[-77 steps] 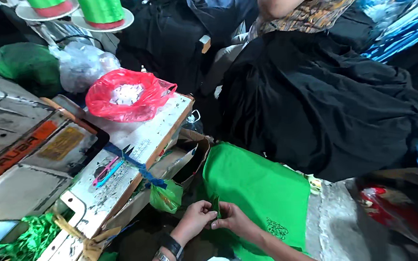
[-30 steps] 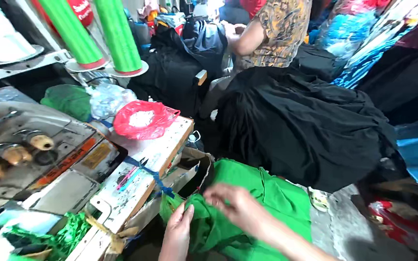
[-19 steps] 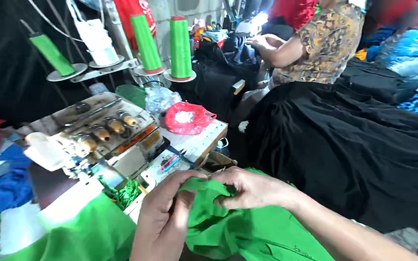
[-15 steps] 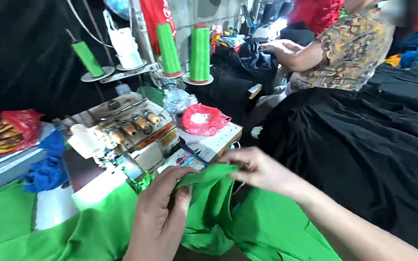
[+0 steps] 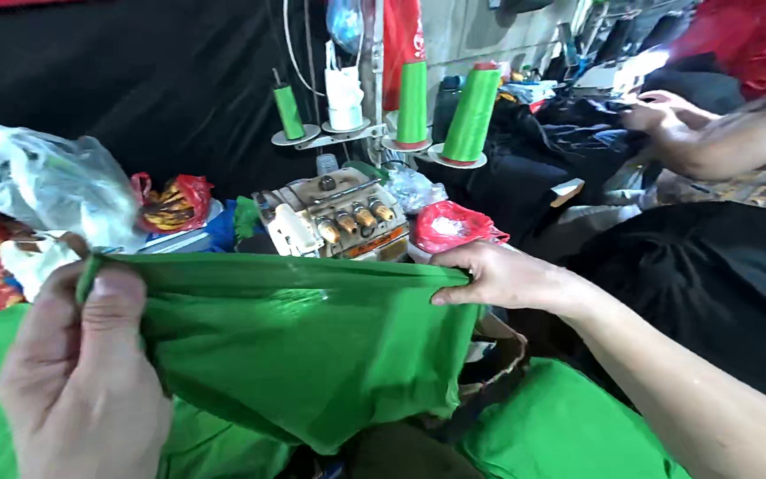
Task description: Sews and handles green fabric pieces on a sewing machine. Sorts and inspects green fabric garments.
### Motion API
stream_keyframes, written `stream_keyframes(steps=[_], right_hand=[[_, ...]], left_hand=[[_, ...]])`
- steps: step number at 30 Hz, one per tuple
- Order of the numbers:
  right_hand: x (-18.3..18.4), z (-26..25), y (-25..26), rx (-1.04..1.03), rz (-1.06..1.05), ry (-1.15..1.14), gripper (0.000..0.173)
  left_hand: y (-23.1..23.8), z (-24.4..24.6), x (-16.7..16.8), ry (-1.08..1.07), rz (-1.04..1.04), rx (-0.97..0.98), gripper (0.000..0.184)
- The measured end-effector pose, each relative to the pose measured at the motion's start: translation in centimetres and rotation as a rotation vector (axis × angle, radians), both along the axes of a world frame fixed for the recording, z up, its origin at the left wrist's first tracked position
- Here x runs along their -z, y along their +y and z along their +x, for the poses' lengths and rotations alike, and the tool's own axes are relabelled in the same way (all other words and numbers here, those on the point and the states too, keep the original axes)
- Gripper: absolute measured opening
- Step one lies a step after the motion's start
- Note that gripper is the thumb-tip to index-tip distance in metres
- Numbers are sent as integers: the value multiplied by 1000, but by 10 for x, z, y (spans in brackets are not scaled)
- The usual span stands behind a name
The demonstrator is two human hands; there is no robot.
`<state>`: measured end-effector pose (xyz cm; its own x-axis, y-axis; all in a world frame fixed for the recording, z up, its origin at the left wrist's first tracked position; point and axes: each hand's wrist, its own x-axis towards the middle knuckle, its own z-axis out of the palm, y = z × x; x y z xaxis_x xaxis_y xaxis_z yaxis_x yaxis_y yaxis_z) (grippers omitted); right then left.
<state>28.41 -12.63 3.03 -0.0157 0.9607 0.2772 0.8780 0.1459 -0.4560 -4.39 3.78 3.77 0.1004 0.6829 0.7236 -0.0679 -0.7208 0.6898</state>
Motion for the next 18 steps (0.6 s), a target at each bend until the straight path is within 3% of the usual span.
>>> stream_keyframes(steps=[5, 11, 15, 18], right_hand=[[10, 12, 12, 55, -111, 151, 12], [26, 16, 36, -124, 172, 595, 17], [11, 2, 48, -3, 256, 854, 30], [3, -2, 52, 51, 325, 876, 29]], left_hand=[[26, -55, 13, -59, -47, -146, 14], [31, -88, 26, 45, -63, -245, 14], [29, -90, 22, 104, -60, -261, 11], [30, -95, 27, 185, -68, -267, 12]])
